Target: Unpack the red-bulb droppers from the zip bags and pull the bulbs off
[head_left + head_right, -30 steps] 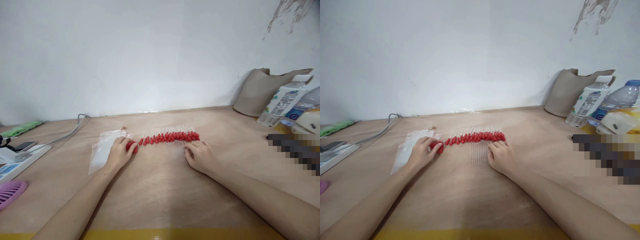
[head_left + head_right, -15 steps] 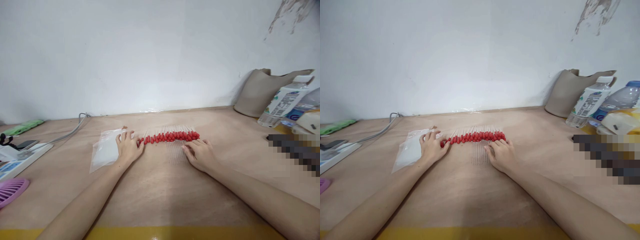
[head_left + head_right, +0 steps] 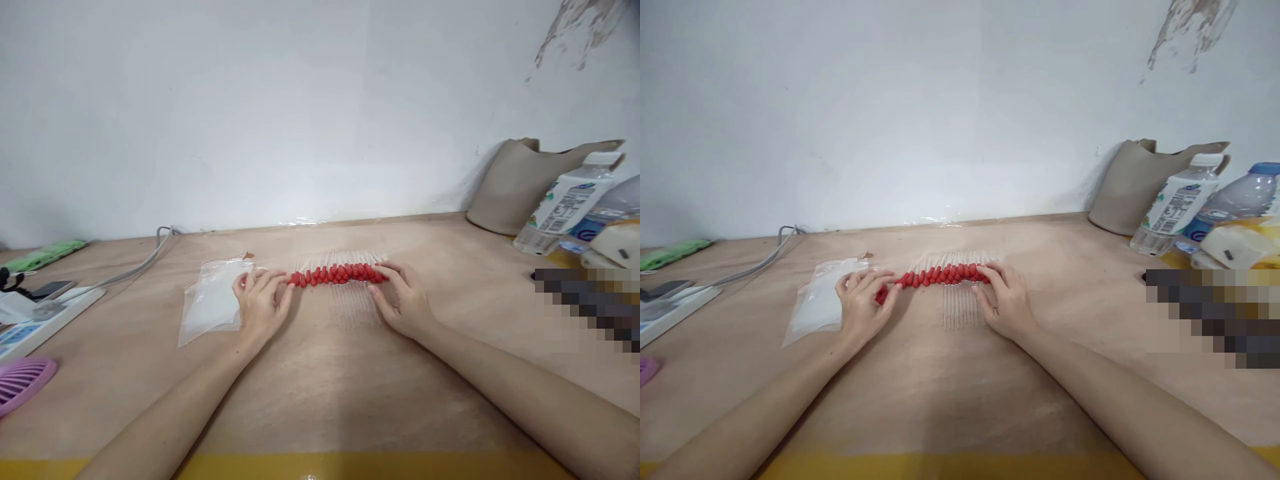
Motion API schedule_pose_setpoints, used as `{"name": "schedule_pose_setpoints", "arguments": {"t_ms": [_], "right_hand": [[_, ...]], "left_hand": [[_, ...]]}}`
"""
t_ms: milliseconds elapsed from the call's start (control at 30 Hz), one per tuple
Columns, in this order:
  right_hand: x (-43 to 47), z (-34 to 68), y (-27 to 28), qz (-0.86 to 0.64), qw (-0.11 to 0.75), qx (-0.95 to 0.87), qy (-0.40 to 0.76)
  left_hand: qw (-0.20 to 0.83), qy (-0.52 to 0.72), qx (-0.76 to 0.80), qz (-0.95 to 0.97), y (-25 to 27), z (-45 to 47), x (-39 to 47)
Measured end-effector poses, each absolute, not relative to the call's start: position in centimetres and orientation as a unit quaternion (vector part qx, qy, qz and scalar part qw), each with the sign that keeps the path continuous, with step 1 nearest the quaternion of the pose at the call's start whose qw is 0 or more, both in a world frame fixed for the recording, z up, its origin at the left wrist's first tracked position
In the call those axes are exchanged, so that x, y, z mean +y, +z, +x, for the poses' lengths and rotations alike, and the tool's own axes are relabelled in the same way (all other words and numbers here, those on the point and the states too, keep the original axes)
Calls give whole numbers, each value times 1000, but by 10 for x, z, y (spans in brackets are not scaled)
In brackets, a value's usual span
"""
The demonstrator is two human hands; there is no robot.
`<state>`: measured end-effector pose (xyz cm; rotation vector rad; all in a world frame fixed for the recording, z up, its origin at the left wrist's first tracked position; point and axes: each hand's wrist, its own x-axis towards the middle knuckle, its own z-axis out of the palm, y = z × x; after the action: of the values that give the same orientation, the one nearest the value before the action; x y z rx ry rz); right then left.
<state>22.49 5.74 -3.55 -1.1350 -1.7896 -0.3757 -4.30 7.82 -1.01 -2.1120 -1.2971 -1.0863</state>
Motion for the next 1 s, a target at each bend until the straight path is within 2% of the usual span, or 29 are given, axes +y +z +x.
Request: {"name": "schedule_pose_setpoints", "arguments": {"t_ms": [167, 300, 567, 767, 1000], "right_hand": [[52, 221, -32, -359, 372, -840, -166], [51, 218, -33, -337, 325, -869, -161], [55, 211, -38, -316, 348, -872, -136], [51, 202, -38, -301, 366, -870, -134], [50, 199, -38, -296, 366, -872, -134]], "left_hand": [[122, -341, -338, -869, -18, -24, 60], [104, -342, -295, -886, -21, -18, 57], [93, -353, -270, -891, -17, -14, 53], [119, -309, -260, -907, -18, -5, 54], [132, -342, -217, -905, -23, -3, 56]]}}
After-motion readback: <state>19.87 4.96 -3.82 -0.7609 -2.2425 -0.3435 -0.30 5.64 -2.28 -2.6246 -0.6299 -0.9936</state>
